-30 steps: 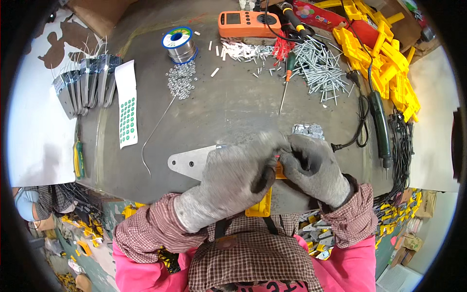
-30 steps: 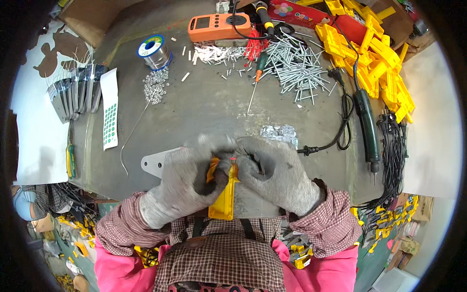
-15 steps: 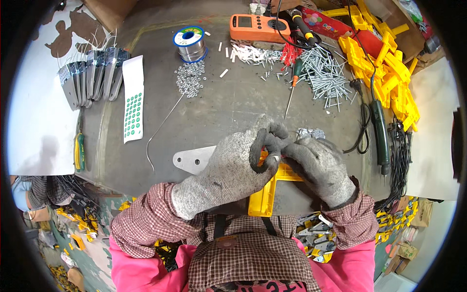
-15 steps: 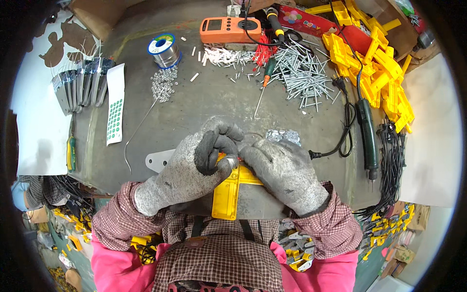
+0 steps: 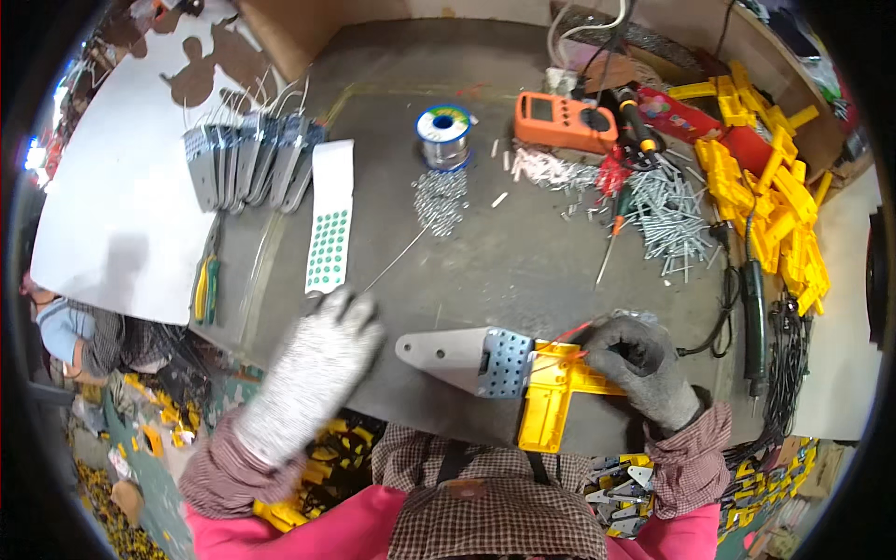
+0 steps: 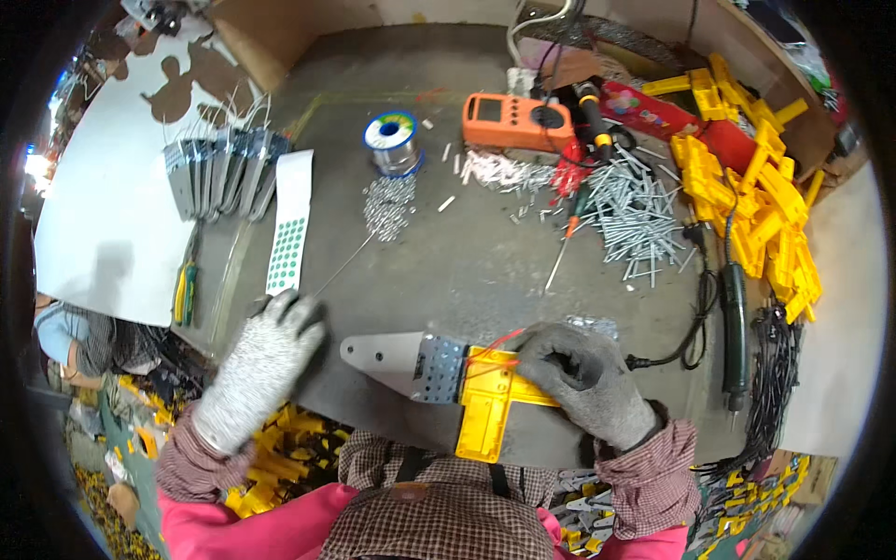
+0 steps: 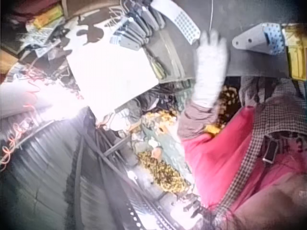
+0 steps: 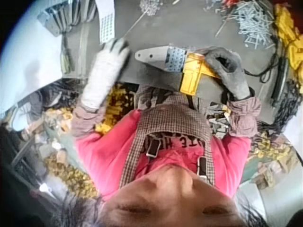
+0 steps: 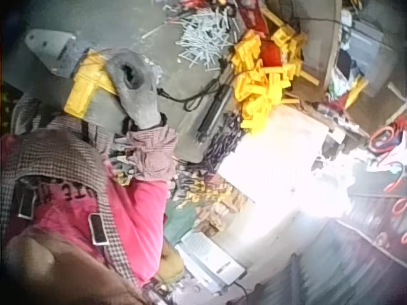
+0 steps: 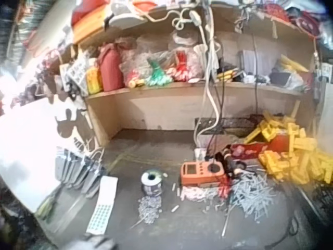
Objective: The person assembles and solders electronic wires and components for a yellow plastic housing at a workbench, using a soldering iron, screwdriver, and multimeter.
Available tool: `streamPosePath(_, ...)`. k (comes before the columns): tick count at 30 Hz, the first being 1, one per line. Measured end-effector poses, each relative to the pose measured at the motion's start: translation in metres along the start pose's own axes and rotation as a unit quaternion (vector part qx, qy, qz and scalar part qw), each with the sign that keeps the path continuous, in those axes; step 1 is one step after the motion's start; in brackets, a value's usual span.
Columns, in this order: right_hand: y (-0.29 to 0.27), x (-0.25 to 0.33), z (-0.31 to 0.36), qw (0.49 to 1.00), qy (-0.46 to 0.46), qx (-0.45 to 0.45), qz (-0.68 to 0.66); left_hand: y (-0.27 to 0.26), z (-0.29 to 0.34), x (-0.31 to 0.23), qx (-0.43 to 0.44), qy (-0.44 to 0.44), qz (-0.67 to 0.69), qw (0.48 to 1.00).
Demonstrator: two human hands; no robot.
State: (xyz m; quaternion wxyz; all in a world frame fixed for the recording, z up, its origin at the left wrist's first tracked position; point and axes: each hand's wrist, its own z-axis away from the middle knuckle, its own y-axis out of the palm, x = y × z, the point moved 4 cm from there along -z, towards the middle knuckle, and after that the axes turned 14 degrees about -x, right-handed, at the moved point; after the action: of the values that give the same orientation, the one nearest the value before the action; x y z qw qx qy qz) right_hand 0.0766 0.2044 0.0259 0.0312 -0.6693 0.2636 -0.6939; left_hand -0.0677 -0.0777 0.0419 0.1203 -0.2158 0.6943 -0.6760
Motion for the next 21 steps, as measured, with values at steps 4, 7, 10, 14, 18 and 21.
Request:
streamPosePath(4,-0.058,0.010,-0.050,0.983,0.064,-0.173,-0.004,-0.001,0.022,0.026,-0.013,0.150,-0.012,0.989)
streamPosePath(7,-0.086,-0.011,-0.123,0.910,-0.223,-0.230,0.262,-0.036,-0.021,0.012,-0.141,0.067,0.260,0.953)
streamPosePath(10,-0.089,-0.046,-0.183,0.894,-0.206,-0.217,0.335,-0.046,-0.087,-0.038,-0.159,0.011,0.597,0.786)
streamPosePath(14,-0.094,-0.014,-0.172,0.914,-0.207,-0.281,0.207,-0.019,-0.108,-0.084,-0.180,-0.017,0.587,0.789)
streamPosePath(18,-0.121,0.009,-0.098,0.884,-0.174,-0.425,-0.087,0.019,-0.110,-0.079,-0.209,-0.081,0.702,0.676)
streamPosePath(21,-0.102,-0.022,-0.088,0.875,0.042,-0.354,-0.328,0.024,-0.114,-0.082,-0.152,-0.124,0.723,0.663)
